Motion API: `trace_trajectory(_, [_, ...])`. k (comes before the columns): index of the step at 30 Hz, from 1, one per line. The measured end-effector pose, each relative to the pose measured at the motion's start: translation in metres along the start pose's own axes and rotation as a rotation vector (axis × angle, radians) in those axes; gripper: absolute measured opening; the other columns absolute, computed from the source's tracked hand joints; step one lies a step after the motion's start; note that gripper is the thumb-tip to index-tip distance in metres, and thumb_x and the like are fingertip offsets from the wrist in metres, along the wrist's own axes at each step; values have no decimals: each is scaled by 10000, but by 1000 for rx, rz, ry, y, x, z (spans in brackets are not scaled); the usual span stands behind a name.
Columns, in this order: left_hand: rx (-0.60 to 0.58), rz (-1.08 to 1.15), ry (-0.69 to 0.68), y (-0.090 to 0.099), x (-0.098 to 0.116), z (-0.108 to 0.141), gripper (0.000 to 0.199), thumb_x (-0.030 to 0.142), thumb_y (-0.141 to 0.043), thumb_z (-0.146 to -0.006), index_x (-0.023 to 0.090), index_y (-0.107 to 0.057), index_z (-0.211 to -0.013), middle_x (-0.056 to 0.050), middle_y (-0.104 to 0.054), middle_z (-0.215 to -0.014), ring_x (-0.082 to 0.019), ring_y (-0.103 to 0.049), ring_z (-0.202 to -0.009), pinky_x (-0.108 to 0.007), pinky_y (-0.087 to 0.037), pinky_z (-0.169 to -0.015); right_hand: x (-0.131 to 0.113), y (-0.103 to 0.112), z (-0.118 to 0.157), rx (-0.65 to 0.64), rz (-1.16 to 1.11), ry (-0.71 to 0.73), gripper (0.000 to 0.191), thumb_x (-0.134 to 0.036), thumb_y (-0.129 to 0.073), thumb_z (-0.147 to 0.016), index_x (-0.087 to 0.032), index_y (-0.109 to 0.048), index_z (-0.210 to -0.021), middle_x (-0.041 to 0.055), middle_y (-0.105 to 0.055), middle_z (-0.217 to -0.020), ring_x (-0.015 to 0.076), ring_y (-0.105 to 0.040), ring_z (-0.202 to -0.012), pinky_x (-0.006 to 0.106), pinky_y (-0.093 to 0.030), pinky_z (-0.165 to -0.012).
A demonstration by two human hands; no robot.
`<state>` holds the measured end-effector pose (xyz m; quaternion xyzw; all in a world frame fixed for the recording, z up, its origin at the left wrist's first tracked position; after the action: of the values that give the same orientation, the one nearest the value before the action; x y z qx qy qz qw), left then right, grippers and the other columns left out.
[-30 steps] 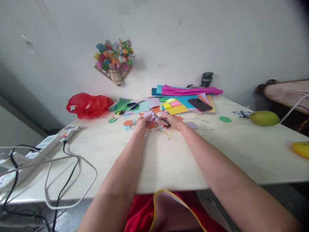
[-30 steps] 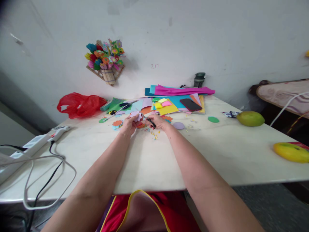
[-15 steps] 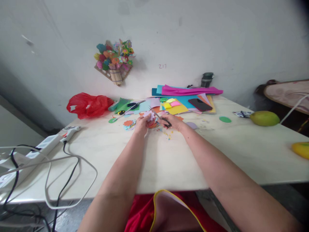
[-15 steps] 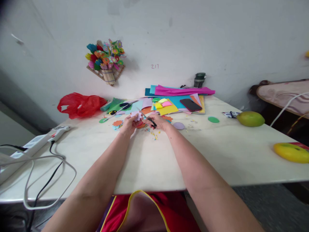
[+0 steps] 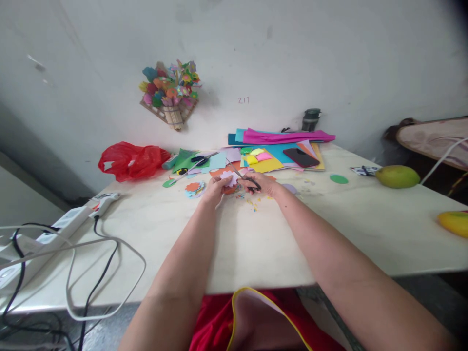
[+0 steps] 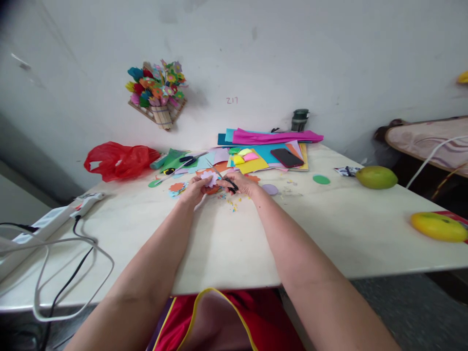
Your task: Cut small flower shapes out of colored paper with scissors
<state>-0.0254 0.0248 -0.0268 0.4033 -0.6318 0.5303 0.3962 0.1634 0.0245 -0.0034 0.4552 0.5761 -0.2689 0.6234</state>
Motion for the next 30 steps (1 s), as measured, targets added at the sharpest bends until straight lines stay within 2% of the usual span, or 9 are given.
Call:
trace_trajectory(6, [20,-8,20,-3,3,4,310,204,-973,-610,124,-688,-700,-36,-697,-649,-125,-637,-564,-249,-572,-619,4,0,-2,-43,9,-5,392,-429,-823,-822,-169,-586,-650,-7,-611,-565,77,-522,-419,201,-238,-352])
trace_trajectory(14, [-23,-55,21,-4,8,8,345,288,-987,-622,138,-686,-699,-26,-662,-575,-117,-603,-489,-214,-494,-506,4,-1,-1,-70,14,-15,391,-431,-824,-812,-175,-578,-648,-8,-619,-561,75,-519,-417,188,-254,-352])
trace_trajectory(23, [106,-14,-37,-4,6,4,317,235,-987,-539,136,-712,-663,-36,-718,-623,-120,-624,-521,-214,-499,-524,0,-4,-1,-42,2,-23,392,-393,-840,-814,-171,-566,-644,-2,-634,-567,78,-539,-412,188,-267,-345])
trace_trajectory(30, [122,30,-64,-6,7,5,308,218,-982,-515,141,-710,-637,-27,-713,-606,-117,-633,-520,-211,-493,-529,-1,-7,0,-33,7,-20,351,-362,-843,-796,-174,-575,-669,-25,-619,-559,81,-541,-415,187,-315,-376])
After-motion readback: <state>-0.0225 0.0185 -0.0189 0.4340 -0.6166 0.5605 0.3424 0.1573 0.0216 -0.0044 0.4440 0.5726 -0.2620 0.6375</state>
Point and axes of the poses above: each hand's wrist, its own z-axis away from the middle knuckle, its own y-axis out of the back of the hand, x = y × z, the point moved 1 cm from there along -z, towards the middle knuckle
